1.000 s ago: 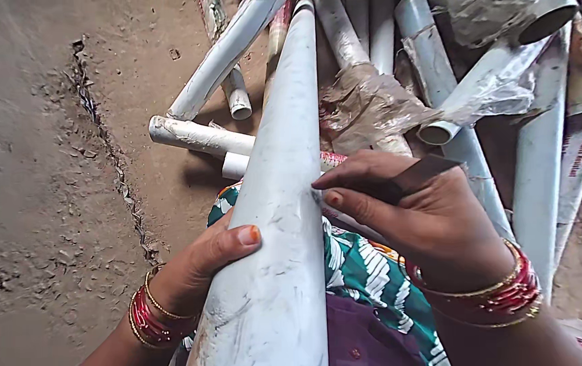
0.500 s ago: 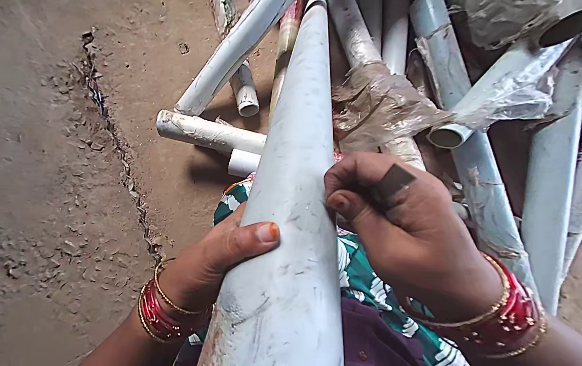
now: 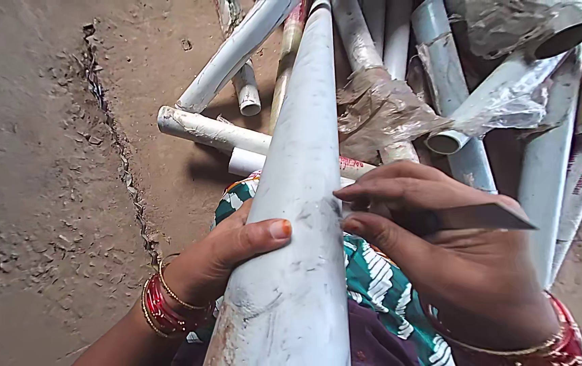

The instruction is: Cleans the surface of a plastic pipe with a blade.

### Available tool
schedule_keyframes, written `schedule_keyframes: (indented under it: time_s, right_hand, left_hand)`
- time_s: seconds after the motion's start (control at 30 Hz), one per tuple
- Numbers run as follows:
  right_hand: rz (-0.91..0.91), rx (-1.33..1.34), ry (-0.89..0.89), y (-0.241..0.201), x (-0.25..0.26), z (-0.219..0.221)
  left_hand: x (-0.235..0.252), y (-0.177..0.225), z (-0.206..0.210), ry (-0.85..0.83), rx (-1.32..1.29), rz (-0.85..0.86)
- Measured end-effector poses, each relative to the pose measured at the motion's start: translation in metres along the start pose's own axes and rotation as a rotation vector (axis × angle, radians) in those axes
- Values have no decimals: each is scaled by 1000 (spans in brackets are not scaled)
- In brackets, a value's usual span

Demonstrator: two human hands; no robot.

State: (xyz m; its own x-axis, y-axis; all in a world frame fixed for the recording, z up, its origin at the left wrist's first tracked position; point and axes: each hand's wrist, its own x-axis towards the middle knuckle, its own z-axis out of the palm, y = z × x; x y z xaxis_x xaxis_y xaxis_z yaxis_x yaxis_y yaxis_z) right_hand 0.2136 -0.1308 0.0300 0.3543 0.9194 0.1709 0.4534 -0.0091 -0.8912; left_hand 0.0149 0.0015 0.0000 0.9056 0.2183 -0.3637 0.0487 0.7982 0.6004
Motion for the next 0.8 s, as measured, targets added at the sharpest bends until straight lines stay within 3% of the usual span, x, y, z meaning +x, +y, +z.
schedule_keyframes:
  time_s: [0.27, 0.5, 0.67, 0.8]
  right_hand:
    - [-28, -355, 42, -6, 7, 23]
    - [18, -52, -46, -3, -1, 15]
    - [-31, 99, -219, 0, -19, -2]
    - [84, 215, -154, 8, -33, -17]
  left_hand:
    - [1, 0, 3, 17, 12, -13]
    - [3, 2, 3, -26, 18, 13]
    - [1, 1, 2, 10, 5, -3]
    - [-2, 1, -2, 0, -4, 2]
